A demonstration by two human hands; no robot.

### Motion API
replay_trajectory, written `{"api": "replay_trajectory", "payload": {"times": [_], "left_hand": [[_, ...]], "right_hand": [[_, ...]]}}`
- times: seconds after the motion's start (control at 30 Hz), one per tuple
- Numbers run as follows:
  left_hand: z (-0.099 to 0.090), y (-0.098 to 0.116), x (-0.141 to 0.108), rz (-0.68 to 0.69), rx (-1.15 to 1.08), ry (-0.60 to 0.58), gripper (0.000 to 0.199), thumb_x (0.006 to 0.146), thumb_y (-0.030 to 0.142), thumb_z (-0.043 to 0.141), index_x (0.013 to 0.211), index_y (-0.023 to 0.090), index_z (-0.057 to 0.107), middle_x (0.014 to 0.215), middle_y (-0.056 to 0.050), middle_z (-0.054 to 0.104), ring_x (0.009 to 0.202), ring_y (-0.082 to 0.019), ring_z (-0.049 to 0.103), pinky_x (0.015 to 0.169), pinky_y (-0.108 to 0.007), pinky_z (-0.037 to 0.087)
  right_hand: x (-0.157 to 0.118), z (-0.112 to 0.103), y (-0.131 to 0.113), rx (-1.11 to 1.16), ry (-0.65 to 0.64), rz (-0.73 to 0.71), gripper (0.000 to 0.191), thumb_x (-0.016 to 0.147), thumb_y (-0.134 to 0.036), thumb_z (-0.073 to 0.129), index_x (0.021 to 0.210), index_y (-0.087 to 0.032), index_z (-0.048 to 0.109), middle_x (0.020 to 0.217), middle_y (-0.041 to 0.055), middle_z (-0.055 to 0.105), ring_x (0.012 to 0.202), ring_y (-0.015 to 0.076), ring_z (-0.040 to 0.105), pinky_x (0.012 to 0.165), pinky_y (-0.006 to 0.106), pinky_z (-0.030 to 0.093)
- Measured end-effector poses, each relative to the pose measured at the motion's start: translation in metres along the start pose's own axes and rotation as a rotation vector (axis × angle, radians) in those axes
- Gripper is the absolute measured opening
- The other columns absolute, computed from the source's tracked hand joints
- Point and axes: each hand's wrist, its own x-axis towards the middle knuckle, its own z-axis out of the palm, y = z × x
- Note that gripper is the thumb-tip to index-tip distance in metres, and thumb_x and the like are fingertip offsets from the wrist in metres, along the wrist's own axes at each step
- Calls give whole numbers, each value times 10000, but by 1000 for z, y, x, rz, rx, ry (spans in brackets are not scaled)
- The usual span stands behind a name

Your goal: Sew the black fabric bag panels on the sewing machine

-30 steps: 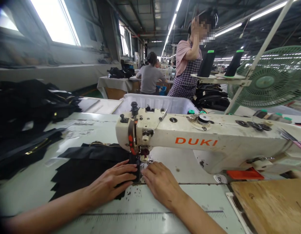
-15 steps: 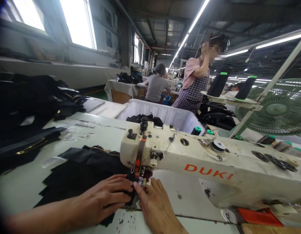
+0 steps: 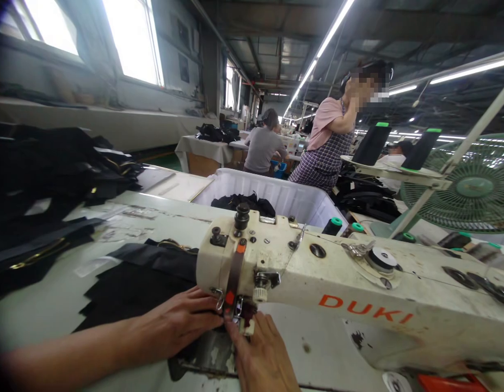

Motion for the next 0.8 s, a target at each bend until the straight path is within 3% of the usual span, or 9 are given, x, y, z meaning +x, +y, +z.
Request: {"api": "replay_trajectory", "payload": {"times": [0.3,0.4,0.47,0.63,0.8], "left_hand": [[-1,-21,6,23,25,60,241,993,166,436,914,205,659,954,-51,722,932,-182,661,967,-306,482],[-10,-29,9,43,31,30,210,983,202,476,943,219,682,930,-47,732,937,-191,669,950,-301,499],[-20,-37,9,79,37,-15,196,966,207,502,1026,239,685,1018,-51,730,1012,-204,656,982,-317,484],[-39,-55,1,136,63,-101,366,941,193,520,1281,319,570,1292,-30,643,1263,-224,538,1167,-472,260],[-25,-42,-17,-4,108,-100,452,955,175,498,1394,278,468,1430,-65,528,1379,-234,405,1184,-535,136]], "right_hand": [[5,-5,-3,-45,42,29,659,736,-9,512,1354,-238,503,1207,132,623,1067,299,609,876,444,554],[4,-3,-3,-28,55,15,615,769,-19,488,1347,-228,510,1201,143,618,1059,304,608,859,449,559],[3,-2,-2,2,70,21,581,802,-29,462,1348,-220,510,1184,149,619,1041,303,611,842,450,562],[3,-5,-4,11,113,30,499,832,-63,464,1299,-215,551,1083,135,653,918,294,641,772,460,581],[5,-9,-8,4,134,45,447,835,-53,483,1249,-197,572,1142,143,640,971,304,625,826,487,560]]}}
